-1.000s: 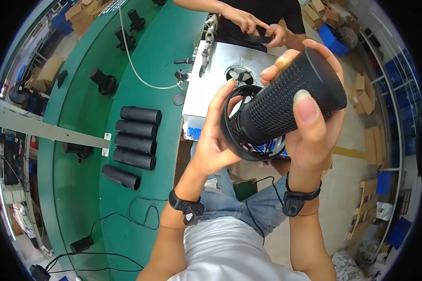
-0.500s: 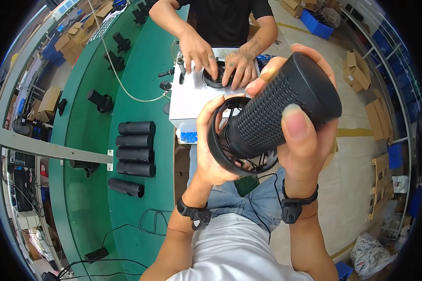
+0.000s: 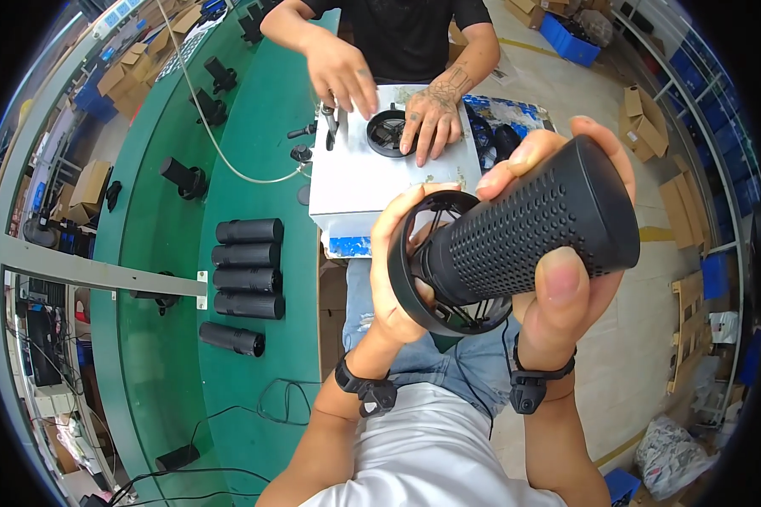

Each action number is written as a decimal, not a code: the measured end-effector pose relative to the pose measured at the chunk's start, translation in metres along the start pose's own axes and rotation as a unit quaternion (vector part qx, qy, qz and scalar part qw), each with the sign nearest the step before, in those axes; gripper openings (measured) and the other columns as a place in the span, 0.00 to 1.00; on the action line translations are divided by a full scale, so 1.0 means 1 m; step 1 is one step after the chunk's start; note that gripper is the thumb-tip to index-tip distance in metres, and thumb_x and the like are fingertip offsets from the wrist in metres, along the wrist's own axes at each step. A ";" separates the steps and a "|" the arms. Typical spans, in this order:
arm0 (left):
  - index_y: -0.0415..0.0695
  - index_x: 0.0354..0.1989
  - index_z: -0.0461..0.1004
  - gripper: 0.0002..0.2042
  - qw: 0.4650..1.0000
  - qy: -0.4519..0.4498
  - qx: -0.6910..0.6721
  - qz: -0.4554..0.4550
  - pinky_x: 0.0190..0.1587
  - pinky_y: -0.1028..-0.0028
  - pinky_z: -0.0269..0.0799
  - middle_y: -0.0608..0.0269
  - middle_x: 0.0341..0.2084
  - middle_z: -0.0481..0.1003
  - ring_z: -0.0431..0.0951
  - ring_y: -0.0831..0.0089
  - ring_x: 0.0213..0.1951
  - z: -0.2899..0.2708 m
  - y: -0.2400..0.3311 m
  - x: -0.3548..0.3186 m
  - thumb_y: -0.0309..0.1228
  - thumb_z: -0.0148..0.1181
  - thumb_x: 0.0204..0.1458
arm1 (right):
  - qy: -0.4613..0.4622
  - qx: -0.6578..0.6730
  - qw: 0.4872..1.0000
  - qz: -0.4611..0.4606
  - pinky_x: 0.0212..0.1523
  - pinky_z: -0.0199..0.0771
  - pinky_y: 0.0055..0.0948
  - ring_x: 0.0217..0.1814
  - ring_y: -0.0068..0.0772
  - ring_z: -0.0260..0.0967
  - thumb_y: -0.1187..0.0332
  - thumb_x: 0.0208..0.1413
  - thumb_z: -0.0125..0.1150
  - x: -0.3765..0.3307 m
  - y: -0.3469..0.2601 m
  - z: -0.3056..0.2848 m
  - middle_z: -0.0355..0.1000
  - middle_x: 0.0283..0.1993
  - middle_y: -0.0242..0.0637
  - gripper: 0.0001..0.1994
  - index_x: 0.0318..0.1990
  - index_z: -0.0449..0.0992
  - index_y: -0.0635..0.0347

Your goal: The person picks up a microphone and a shock mount, fits the microphone into the mount, and places the assembly into a machine. After the machine cycle, the person removes the assembly, detaches the mount, and places the microphone back onto the green table.

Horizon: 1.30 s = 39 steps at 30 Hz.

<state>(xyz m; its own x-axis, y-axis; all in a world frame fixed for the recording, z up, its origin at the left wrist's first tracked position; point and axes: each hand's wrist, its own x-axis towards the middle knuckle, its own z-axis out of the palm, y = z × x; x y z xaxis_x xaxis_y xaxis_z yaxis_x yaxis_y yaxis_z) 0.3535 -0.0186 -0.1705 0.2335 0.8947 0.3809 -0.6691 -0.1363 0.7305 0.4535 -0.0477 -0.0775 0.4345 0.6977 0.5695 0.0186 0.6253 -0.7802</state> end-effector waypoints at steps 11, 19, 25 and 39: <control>0.38 0.66 0.44 0.51 0.940 -0.121 0.169 0.271 0.55 0.63 0.69 0.38 0.61 0.51 0.68 0.55 0.55 -0.018 -0.015 0.016 0.32 0.76 0.36 | -0.034 -0.063 0.997 0.008 0.48 0.71 0.30 0.45 0.35 0.69 0.45 0.48 0.62 0.004 0.004 -0.006 0.64 0.45 0.46 0.42 0.61 0.55 0.69; 0.37 0.67 0.37 0.51 0.997 -0.043 0.068 0.023 0.63 0.58 0.56 0.43 0.65 0.45 0.60 0.56 0.62 -0.009 0.003 0.000 0.34 0.69 0.40 | -0.026 -0.005 0.999 0.039 0.50 0.68 0.33 0.46 0.36 0.65 0.45 0.48 0.61 0.005 0.017 -0.015 0.63 0.44 0.43 0.39 0.59 0.55 0.65; 0.33 0.65 0.46 0.39 0.994 -0.036 -0.001 -0.105 0.62 0.63 0.59 0.46 0.63 0.52 0.60 0.61 0.62 -0.027 -0.009 -0.005 0.46 0.54 0.51 | -0.091 0.087 0.992 -0.001 0.49 0.66 0.35 0.43 0.34 0.65 0.45 0.45 0.65 0.006 0.033 -0.022 0.62 0.43 0.41 0.41 0.60 0.53 0.60; 0.35 0.59 0.58 0.37 0.993 -0.050 -0.035 -0.099 0.59 0.70 0.62 0.56 0.52 0.68 0.69 0.70 0.53 -0.033 -0.012 -0.006 0.36 0.71 0.43 | -0.174 0.205 0.962 -0.054 0.54 0.64 0.38 0.46 0.33 0.65 0.46 0.39 0.73 0.005 0.040 -0.039 0.62 0.44 0.34 0.45 0.60 0.51 0.54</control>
<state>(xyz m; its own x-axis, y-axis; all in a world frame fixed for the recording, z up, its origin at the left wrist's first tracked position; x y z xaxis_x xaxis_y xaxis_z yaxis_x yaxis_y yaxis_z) 0.3371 -0.0085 -0.2006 0.4313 0.8542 0.2905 -0.6493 0.0704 0.7573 0.4914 -0.0328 -0.1155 0.1214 0.6519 0.7486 -0.3412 0.7356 -0.5852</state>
